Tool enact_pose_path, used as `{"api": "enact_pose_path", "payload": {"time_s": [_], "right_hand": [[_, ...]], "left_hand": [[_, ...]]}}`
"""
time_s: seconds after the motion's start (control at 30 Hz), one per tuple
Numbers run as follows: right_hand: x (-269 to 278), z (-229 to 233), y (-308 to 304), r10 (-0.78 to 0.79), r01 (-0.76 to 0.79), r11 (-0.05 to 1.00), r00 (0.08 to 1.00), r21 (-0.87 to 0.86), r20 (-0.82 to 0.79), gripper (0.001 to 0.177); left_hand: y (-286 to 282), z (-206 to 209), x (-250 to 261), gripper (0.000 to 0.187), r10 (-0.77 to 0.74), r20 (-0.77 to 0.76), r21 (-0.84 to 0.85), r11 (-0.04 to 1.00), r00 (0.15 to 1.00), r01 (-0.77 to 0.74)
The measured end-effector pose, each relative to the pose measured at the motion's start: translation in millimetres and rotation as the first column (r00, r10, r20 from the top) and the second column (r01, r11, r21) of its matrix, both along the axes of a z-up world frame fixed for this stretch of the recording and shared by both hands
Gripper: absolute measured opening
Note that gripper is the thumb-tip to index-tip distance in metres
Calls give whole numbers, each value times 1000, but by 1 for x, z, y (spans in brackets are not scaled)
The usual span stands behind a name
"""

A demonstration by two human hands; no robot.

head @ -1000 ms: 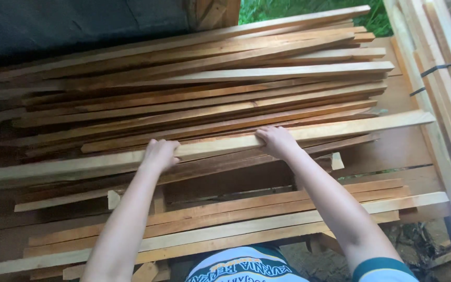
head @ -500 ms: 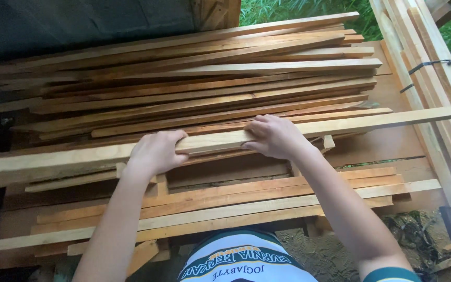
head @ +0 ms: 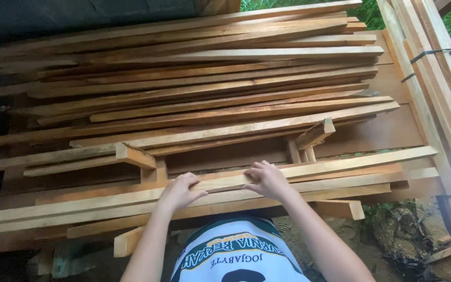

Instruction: Organizing and stacking wooden slats in a workshop.

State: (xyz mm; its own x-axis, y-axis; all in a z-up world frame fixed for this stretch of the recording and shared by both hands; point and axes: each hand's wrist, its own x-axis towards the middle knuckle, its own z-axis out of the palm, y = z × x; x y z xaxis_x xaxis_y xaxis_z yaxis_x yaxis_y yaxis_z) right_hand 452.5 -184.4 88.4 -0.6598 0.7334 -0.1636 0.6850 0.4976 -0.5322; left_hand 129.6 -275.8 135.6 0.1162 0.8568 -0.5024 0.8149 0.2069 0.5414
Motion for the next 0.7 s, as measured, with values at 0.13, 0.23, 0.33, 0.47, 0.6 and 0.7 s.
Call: {"api": "enact_pose_path", "payload": {"time_s": [0.13, 0.23, 0.33, 0.47, 0.6, 0.7], "right_hand": [[-7, -43, -7, -19, 18, 1000, 999, 20, 50, 39], [-7, -59, -11, -43, 45, 999, 995, -22, 93, 39], [-7, -67, -16, -42, 46, 997, 996, -54, 78, 41], [-6, -75, -26, -120, 120, 993, 992, -4, 33, 34], [-9, -79, -34, -157, 154, 984, 987, 91, 33, 34], [-10, -87, -38, -158, 148, 980, 985, 134, 66, 40]], "left_hand": [[-4, -79, -5, 47, -54, -111, 11, 998, 992, 55], [-6, -104, -6, 42, -45, -127, 28, 998, 991, 49], [-10, -117, -7, 45, -57, -171, 31, 997, 984, 64], [-19, -120, 4, 56, -37, -206, 9, 999, 978, 39], [-31, -129, 11, 71, -40, -267, 63, 996, 963, 59], [-29, -112, 14, 73, -53, -284, 27, 998, 957, 63]]}}
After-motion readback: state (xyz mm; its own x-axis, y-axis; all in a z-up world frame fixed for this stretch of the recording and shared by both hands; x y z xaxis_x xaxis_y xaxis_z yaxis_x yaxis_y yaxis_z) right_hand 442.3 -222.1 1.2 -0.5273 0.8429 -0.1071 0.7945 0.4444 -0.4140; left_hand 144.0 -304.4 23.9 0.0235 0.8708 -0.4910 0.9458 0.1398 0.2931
